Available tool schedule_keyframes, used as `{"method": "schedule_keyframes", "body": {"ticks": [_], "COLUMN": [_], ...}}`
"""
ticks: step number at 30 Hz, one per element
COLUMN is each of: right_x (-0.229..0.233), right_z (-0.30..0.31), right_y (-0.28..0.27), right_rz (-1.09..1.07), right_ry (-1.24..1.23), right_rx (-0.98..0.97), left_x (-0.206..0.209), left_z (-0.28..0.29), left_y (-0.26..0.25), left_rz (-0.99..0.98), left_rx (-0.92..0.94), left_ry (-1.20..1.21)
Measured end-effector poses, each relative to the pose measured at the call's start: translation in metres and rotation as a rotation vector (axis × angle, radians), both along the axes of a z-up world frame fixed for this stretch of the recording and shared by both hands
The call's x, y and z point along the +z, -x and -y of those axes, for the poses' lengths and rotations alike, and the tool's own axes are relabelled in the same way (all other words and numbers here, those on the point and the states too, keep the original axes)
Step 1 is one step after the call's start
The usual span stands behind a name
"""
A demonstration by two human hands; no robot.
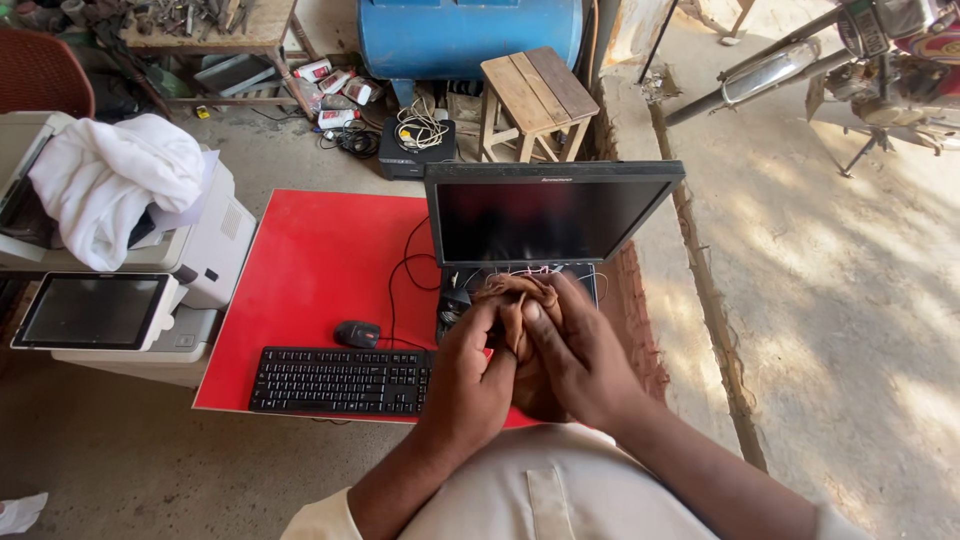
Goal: The person unplugs cables from the back of a desktop computer and monitor, then wipes the cables and connector ends with a brown cloth, repeatedly rubbing a blue connector. They handle the mouse and keyboard briefly while working at the desk.
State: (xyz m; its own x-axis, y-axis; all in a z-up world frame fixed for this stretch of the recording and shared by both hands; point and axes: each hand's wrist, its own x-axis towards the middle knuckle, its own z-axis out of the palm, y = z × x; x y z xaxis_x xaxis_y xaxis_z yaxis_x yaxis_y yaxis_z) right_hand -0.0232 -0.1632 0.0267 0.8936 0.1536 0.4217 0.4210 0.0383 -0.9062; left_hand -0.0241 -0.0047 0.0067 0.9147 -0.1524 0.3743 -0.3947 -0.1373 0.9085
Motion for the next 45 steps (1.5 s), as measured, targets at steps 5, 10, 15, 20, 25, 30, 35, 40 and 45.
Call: {"method": "schedule_keyframes", "body": {"ticks": [5,10,15,20,25,30,35,40,45], "right_x": [-0.005,-0.004,-0.007,0.006,0.01,-0.002,-0.001,-0.011,-0.02], "right_z": [0.004,0.005,-0.002,0.009,0.0,-0.014,0.013,-0.004,-0.014], "right_y": [-0.015,0.007,-0.01,-0.022,0.009,-0.025,-0.031,-0.006,-0.012], "right_rz": [-0.104,-0.018,0.369,0.256,0.462,0.31,0.116,-0.127,-0.2], "right_ry": [0.126,-0.332,0.581,0.428,0.539,0.625,0.191,-0.013,-0.028], "right_rx": [-0.275,-0.097,-0.41,-0.668,-0.428,-0.599,-0.571,-0.08,0.091], "left_x": [-0.011,-0.018,-0.025,-0.031,-0.039,-0.041,-0.028,-0.014,0.003], "left_z": [-0.002,0.0,0.005,-0.003,0.001,-0.002,-0.008,0.0,-0.008], "left_y": [-0.006,-0.014,-0.01,-0.008,-0.018,-0.009,-0.005,-0.007,-0.01], "left_rz": [-0.279,-0.57,-0.694,-0.745,-0.664,-0.635,-0.545,-0.561,-0.406], "left_rx": [-0.182,-0.24,-0.356,-0.293,-0.089,-0.133,-0.176,-0.202,-0.073], "left_ry": [0.352,0.868,0.89,0.861,0.792,0.684,0.722,0.778,0.164]}}
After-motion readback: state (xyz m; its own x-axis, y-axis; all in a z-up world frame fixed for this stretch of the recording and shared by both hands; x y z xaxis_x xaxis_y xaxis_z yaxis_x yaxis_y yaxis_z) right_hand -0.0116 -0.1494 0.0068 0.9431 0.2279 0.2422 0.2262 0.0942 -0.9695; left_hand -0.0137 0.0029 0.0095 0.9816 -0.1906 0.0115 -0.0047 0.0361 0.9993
